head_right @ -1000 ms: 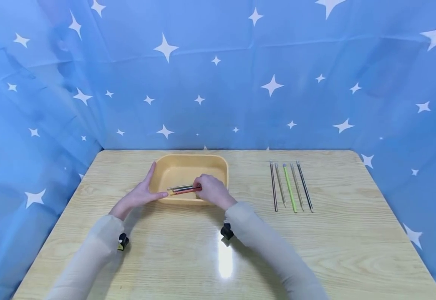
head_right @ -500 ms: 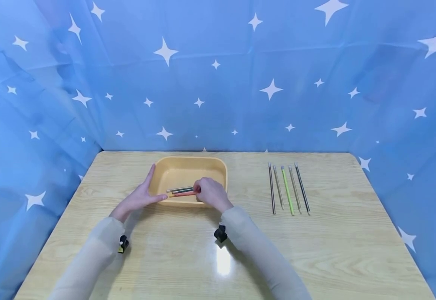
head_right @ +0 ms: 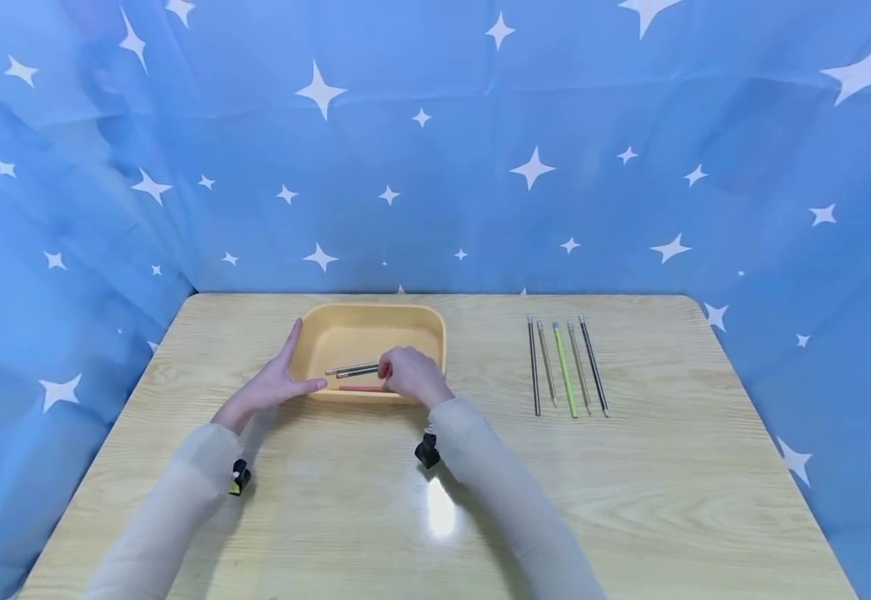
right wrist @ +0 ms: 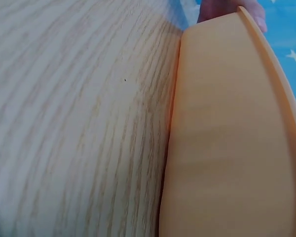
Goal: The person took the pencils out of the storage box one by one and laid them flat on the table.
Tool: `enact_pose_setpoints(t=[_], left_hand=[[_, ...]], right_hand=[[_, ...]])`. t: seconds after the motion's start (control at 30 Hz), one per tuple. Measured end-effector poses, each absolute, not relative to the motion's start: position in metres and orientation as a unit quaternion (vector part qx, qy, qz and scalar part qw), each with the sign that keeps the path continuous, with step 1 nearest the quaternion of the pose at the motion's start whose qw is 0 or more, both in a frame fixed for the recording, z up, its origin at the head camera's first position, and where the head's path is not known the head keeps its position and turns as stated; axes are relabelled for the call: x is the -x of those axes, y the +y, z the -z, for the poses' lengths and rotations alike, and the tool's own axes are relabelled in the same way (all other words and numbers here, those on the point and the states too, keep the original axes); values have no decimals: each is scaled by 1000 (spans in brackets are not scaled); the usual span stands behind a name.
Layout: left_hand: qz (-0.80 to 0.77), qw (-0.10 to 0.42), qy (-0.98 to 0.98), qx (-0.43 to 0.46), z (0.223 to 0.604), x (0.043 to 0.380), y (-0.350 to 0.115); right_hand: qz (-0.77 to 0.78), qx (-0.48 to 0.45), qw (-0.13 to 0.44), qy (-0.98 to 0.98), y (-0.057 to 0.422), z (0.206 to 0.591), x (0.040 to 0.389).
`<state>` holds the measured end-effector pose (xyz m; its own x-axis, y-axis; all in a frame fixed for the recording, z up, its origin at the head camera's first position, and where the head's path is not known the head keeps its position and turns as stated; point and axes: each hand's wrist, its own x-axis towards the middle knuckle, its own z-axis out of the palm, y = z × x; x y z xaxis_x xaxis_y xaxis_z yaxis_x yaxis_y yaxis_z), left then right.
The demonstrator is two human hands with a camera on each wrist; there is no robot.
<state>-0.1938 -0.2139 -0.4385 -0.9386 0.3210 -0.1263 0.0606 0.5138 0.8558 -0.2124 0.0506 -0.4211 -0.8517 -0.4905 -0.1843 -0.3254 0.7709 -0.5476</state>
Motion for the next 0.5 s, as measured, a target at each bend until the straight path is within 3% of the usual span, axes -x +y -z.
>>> enact_pose_setpoints(t=[0.5], left_hand=[[-484,143,857,-105,437,192,-215]], right_hand=[[281,226,164,918,49,423,213]])
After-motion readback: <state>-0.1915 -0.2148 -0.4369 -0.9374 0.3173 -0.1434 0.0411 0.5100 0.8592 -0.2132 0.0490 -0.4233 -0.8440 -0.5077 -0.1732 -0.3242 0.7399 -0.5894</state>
